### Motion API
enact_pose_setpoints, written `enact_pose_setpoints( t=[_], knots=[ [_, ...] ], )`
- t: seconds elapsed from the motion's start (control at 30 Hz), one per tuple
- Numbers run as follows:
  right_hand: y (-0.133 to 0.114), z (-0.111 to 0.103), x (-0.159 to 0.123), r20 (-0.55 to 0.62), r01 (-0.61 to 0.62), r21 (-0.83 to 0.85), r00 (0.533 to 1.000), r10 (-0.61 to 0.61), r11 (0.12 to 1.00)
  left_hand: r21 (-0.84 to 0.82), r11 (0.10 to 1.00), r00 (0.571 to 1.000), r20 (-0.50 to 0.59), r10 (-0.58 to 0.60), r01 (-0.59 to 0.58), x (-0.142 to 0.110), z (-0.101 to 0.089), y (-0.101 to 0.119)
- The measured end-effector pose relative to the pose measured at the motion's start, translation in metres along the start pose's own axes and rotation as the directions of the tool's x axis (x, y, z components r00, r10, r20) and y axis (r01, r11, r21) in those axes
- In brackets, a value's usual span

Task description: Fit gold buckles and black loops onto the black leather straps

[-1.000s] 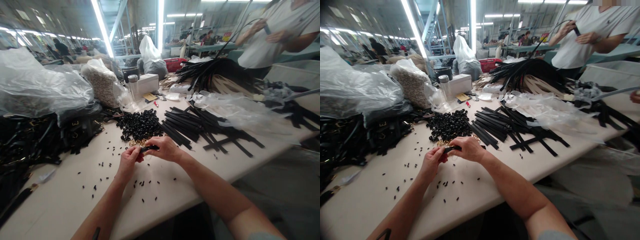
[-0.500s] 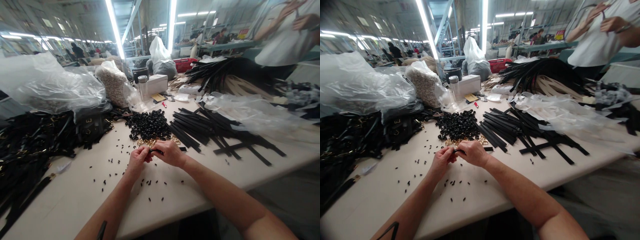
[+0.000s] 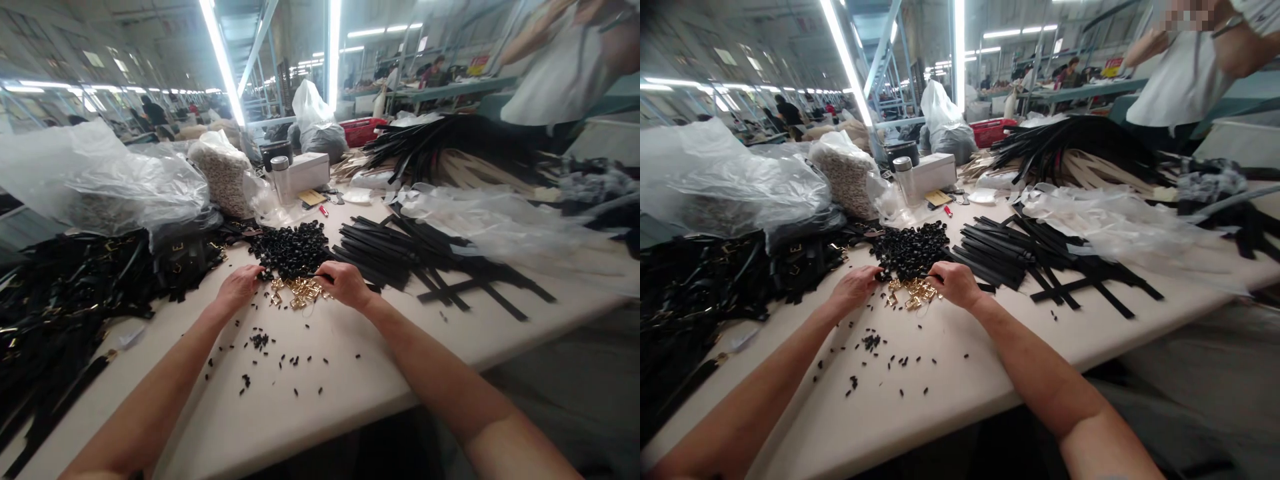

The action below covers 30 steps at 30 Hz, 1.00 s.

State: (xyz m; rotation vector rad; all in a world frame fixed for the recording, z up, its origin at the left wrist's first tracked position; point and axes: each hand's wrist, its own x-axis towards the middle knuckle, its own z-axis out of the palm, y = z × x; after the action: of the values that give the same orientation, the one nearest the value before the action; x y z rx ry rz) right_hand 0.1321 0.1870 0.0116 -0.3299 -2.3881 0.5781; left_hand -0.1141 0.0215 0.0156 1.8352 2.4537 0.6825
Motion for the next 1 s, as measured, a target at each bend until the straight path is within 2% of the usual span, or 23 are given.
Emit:
enact_pose_setpoints(
  t=[0.07, 0.17, 0.23, 0.3, 0.33, 0.37, 0.43, 0.5, 0.53, 0.6, 0.73, 1.0],
  knots=[
    [0.001, 0.001, 0.0, 0.008, -0.029, 0.002, 1.0, 0.029, 1.0, 0.047, 0.999, 1.0, 0.023, 0.007, -0.009, 0.004, 0.006, -0.009],
    [0.001, 0.0, 0.0, 0.02, -0.055, 0.007, 0.998, 0.055, 0.998, 0.025, 0.999, 0.998, -0.054, -0.045, 0.046, 0.001, 0.009, -0.01],
    [0.0, 0.0, 0.0, 0.024, -0.056, 0.012, 0.998, 0.056, 0.998, -0.076, 0.988, 0.98, -0.139, -0.142, 0.133, -0.006, 0.007, -0.001],
    [-0.003, 0.001, 0.0, 0.024, -0.05, 0.025, 0.999, 0.049, 0.998, -0.299, 0.926, 0.942, -0.169, -0.291, 0.233, -0.013, 0.006, 0.014],
    [-0.004, 0.002, -0.001, 0.024, -0.044, 0.032, 0.999, 0.043, 0.999, -0.453, 0.849, 0.92, -0.135, -0.368, 0.273, -0.018, 0.007, 0.024],
    [-0.006, 0.003, -0.001, 0.024, -0.035, 0.038, 0.999, 0.034, 0.999, -0.611, 0.732, 0.901, -0.069, -0.429, 0.302, -0.022, 0.01, 0.035],
    [-0.01, 0.005, -0.002, 0.023, -0.017, 0.044, 1.0, 0.016, 0.999, -0.844, 0.423, 0.874, 0.102, -0.475, 0.329, -0.03, 0.019, 0.058],
    [-0.015, 0.006, -0.004, 0.024, -0.001, 0.044, 1.0, 0.0, 0.999, -0.931, 0.163, 0.857, 0.219, -0.467, 0.327, -0.036, 0.031, 0.08],
    [-0.018, 0.007, -0.004, 0.026, 0.006, 0.045, 1.0, -0.007, 0.999, -0.943, 0.077, 0.851, 0.255, -0.46, 0.324, -0.039, 0.036, 0.09],
    [-0.022, 0.007, -0.005, 0.028, 0.018, 0.043, 0.999, -0.019, 0.999, -0.947, -0.026, 0.848, 0.298, -0.439, 0.32, -0.041, 0.043, 0.103],
    [-0.026, 0.008, -0.006, 0.038, 0.034, 0.034, 0.999, -0.035, 0.999, -0.95, -0.069, 0.85, 0.303, -0.43, 0.304, -0.04, 0.045, 0.113],
    [-0.027, 0.013, -0.008, 0.087, 0.079, 0.013, 0.993, -0.08, 0.997, -0.95, -0.107, 0.817, 0.308, -0.488, 0.294, -0.038, 0.046, 0.107]
  ],
)
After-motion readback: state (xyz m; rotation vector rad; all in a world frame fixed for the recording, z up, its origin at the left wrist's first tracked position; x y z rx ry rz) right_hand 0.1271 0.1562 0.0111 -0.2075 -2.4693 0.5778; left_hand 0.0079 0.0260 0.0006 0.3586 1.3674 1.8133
